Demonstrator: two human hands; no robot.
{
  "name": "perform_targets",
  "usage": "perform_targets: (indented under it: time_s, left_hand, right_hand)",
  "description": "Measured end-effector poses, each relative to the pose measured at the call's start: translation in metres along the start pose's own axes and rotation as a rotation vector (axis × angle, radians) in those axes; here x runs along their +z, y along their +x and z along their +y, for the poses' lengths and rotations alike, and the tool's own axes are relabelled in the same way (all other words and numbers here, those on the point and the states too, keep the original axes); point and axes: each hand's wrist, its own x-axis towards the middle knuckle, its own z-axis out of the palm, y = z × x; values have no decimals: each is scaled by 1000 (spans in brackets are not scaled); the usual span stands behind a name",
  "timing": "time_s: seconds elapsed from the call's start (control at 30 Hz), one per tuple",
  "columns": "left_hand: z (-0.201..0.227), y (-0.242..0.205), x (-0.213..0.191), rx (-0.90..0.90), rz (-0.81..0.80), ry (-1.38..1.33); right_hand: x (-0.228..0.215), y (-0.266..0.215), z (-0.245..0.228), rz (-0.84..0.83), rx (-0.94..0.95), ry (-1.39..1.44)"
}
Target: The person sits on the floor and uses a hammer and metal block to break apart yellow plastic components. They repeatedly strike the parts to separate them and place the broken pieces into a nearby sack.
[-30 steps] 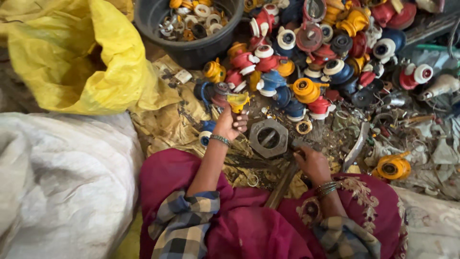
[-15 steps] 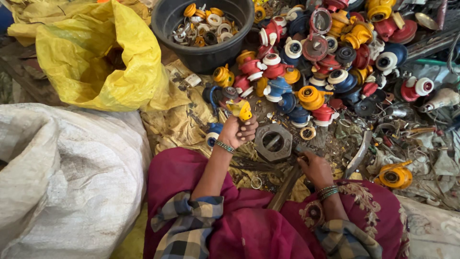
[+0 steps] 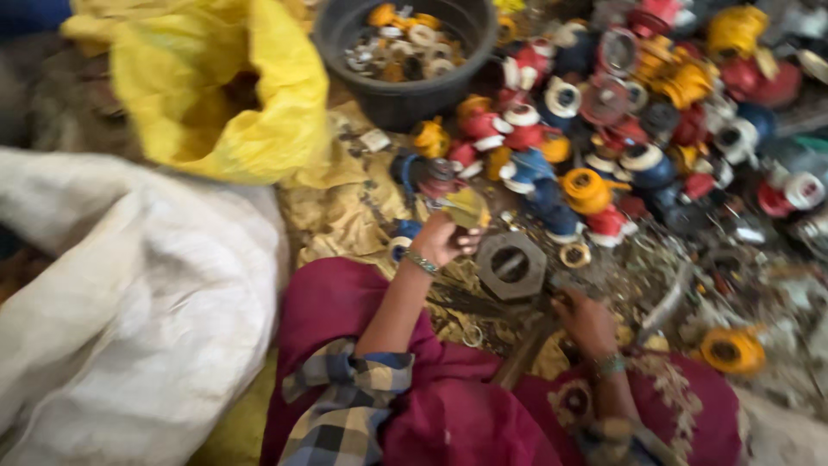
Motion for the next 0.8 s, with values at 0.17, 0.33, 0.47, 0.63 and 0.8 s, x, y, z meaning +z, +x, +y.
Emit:
perform_targets:
  time_s: [0.17,0.33,0.47,0.63,0.8]
  left_hand:
    - [39,-33,25,244,-6,129]
    - [104,-76,38,477,-28,251]
    - [130,-117,31,554,-79,-82]
    - [123,-131,15,500,-322,-422]
    - [108,-124,-3,526,-490,-471]
  right_hand:
    - [10,1,15,62,-145,45]
    - [17,5,24,59,-149,19]
    - [19,6,21,58,-135,43]
    - [19,7,20,20,-93,28]
    - [19,8,22,89,-203,-2]
